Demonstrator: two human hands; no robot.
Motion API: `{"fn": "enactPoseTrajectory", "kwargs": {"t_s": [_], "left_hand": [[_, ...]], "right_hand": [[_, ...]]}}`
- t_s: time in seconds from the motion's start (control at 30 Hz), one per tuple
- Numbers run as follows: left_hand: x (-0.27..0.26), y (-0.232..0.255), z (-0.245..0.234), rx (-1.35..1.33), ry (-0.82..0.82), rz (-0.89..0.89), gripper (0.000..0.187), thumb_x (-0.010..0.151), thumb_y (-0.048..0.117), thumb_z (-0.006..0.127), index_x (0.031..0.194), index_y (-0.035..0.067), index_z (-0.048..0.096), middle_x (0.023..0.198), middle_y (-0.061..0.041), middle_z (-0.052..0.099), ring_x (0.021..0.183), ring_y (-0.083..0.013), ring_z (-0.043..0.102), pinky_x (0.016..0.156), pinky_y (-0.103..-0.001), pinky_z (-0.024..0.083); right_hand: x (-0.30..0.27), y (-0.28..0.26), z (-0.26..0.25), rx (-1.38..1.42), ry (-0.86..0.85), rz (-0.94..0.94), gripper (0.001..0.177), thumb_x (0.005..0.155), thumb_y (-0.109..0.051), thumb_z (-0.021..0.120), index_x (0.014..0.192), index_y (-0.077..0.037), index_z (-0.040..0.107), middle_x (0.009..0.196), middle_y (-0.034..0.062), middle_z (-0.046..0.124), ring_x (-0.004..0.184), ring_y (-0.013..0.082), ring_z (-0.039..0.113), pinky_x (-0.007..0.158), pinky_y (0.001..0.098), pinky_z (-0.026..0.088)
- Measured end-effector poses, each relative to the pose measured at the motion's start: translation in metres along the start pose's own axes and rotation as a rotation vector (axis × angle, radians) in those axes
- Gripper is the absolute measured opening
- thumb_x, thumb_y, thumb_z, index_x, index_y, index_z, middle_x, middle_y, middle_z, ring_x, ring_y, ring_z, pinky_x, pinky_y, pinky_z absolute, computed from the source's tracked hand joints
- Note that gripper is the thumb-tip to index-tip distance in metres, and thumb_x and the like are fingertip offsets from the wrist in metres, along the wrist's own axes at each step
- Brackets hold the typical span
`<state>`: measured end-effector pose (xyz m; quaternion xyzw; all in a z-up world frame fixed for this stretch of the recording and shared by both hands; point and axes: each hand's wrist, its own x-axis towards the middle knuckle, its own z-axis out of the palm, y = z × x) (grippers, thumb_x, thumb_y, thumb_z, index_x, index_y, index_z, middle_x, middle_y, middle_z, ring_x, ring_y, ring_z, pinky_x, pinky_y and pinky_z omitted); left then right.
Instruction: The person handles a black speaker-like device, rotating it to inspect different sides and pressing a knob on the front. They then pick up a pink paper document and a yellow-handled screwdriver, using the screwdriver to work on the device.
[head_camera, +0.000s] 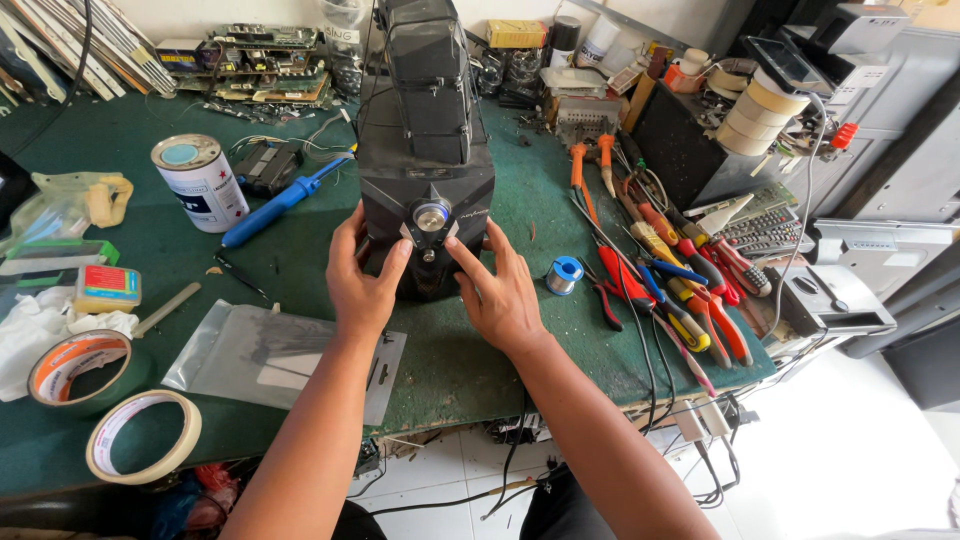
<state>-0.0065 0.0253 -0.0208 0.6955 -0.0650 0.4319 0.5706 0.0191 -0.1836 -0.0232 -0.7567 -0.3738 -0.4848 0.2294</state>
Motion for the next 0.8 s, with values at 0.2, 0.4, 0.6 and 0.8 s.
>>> {"fn": "enactPoseTrajectory", "kwargs": {"t_s": [0.2,0.4,0.6,0.8], "left_hand": [[0.0001,0.0032,-0.0001,-0.004,-0.008,0.013,0.070,0.099,0.032,0.084,0.156,0.008,0.051,0.143,-0.019,0.059,0.133,-0.0468,0.061,0.103,-0.064,0.057],[-0.0009,-0.0047,0.0021,-0.028,0.002,-0.011,0.072,0.098,0.032,0.085,0.157,0.010,0.051,0.142,-0.016,0.060,0.133,-0.0449,0.061,0.105,-0.062,0.056],[-0.0015,-0.0019,0.0021,-0.025,0.001,-0.005,0.072,0.098,0.031,0.085,0.157,0.010,0.050,0.142,-0.018,0.059,0.133,-0.0462,0.060,0.104,-0.064,0.056],[-0.0018,-0.0031,0.0009,-0.007,-0.008,-0.008,0.071,0.099,0.034,0.084,0.157,0.010,0.050,0.143,-0.019,0.057,0.133,-0.0470,0.060,0.104,-0.065,0.055]], "right_hand": [[0.0001,0.0000,0.0008,-0.009,-0.005,0.006,0.050,0.106,-0.021,0.065,0.155,-0.028,0.060,0.149,0.0293,0.053,0.119,0.0368,0.071,0.082,0.0451,0.053],[-0.0025,0.0011,0.0040,-0.007,0.006,0.010,0.048,0.108,-0.022,0.062,0.156,-0.028,0.060,0.150,0.0287,0.053,0.120,0.0376,0.070,0.082,0.0447,0.052],[-0.0021,0.0031,0.0062,0.012,0.010,0.018,0.049,0.108,-0.023,0.061,0.157,-0.027,0.059,0.150,0.0285,0.051,0.122,0.0374,0.069,0.083,0.0438,0.052],[0.0017,-0.0030,-0.0014,0.023,-0.004,0.044,0.065,0.099,-0.016,0.072,0.161,-0.025,0.053,0.157,0.0332,0.045,0.126,0.0416,0.067,0.086,0.0469,0.054]]}}
